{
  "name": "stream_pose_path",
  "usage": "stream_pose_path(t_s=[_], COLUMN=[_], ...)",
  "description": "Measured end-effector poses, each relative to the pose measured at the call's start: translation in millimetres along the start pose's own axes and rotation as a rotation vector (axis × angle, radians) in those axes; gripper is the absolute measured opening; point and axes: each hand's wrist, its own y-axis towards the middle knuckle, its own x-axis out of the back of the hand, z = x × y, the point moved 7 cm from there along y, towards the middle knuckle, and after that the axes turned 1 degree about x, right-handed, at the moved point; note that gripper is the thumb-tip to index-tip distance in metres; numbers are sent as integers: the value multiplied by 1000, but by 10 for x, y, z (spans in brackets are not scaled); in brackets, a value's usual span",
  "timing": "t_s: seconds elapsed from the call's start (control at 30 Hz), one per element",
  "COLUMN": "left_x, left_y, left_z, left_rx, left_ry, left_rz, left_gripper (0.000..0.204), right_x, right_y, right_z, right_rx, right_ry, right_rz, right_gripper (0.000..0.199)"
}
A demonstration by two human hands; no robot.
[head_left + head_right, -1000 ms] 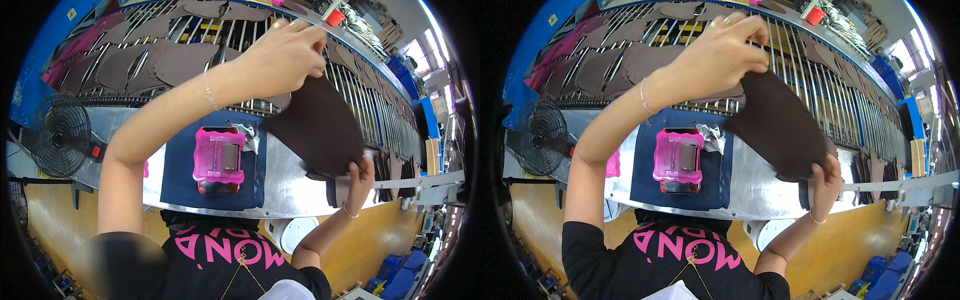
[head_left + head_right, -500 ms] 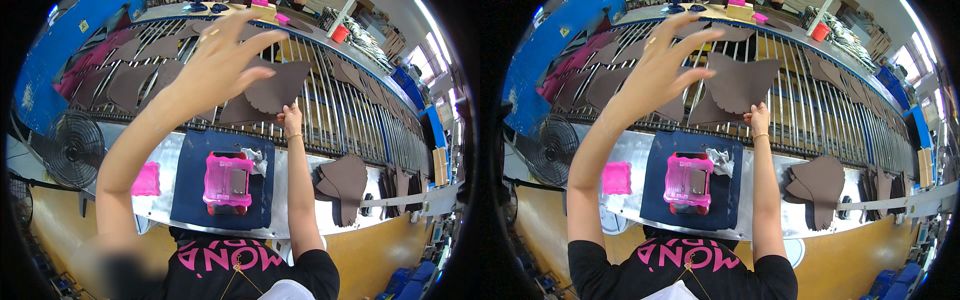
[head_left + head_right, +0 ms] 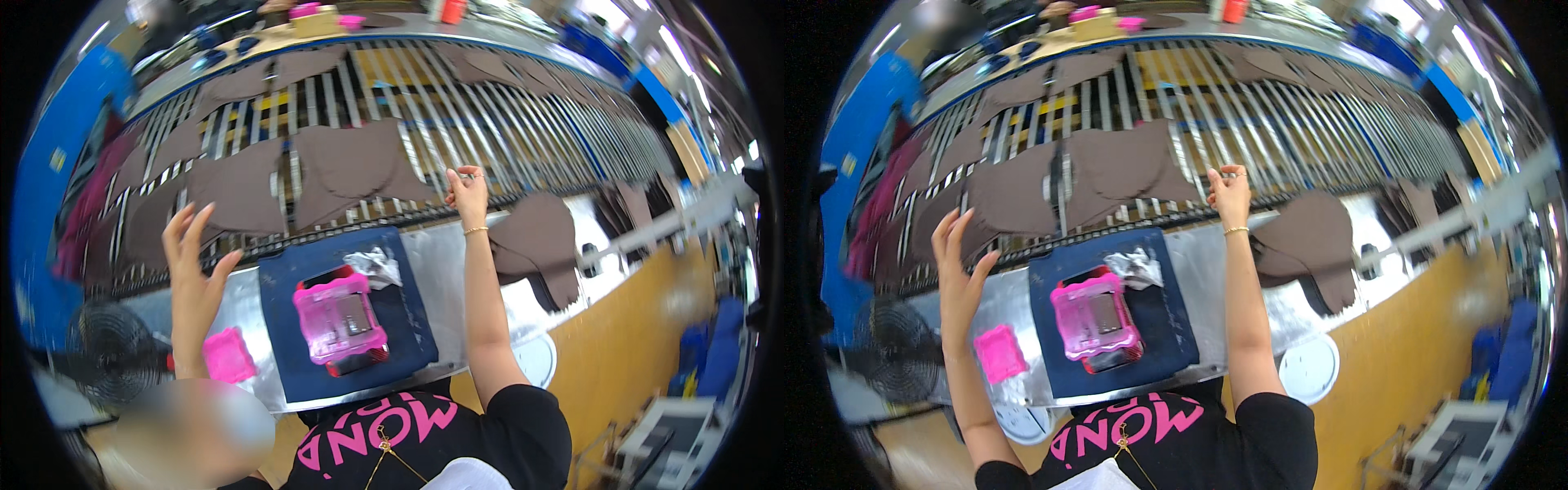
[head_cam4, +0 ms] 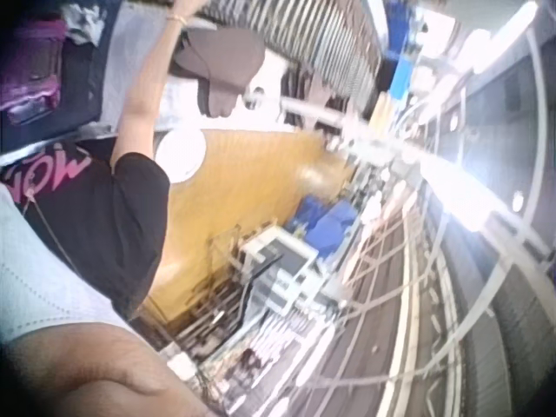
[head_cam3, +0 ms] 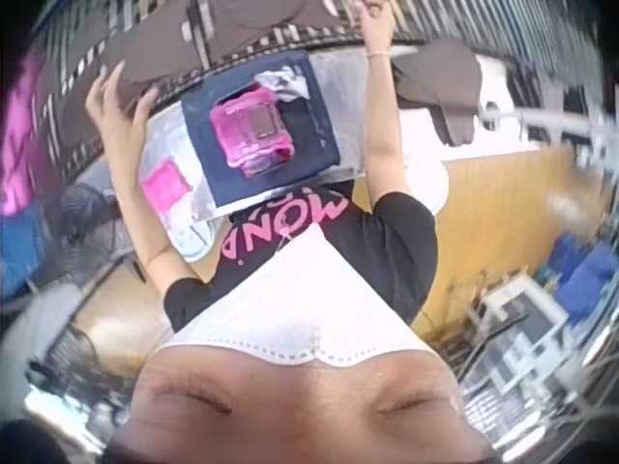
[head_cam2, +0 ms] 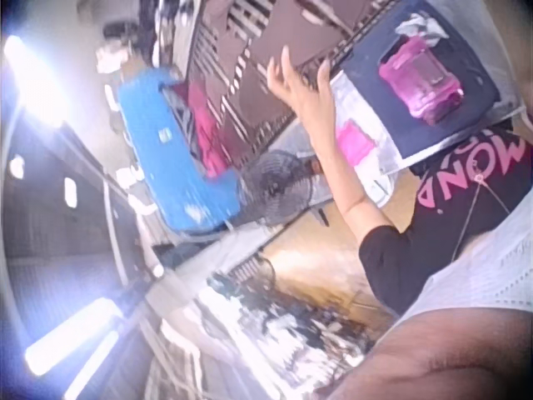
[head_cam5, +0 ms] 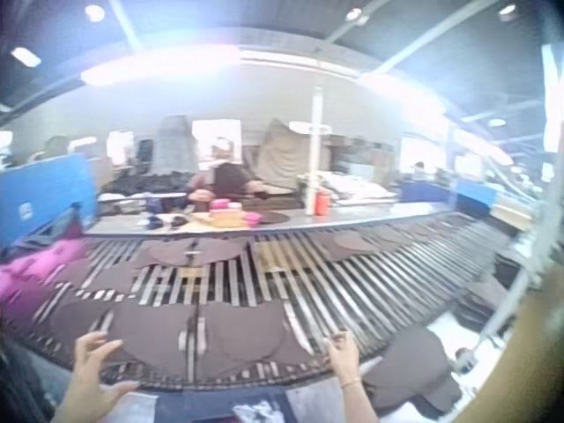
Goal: The person repeatedly picks up brown fabric pieces from a conveyor belt and places them into a stack on the table. The person handles the pieces one at a time, moving them from the belt to the growing pile.
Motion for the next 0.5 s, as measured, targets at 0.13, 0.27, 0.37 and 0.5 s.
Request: stream_pose_path(t_s=[0.13, 0.27, 0.37, 0.5], left_x=[-141, -422, -527, -530], left_y=[-130, -171, -164, -180], left_z=[109, 155, 55, -90], left_rx=[48, 50, 34, 31], left_ry=[-69, -112, -155, -199], left_rz=[43, 109, 130, 143], left_gripper=[57, 59, 61, 59], right_x=[1718, 2895, 3051, 3092], right_y=[-374, -906, -970, -868], right_z=[-104, -454, -545, -548], right_rx=[204, -287, -325, -347], right_ry=[-574, -1122, -1125, -1057], right_rz=[-486, -663, -613, -544], right_gripper=[23, 52, 55, 60])
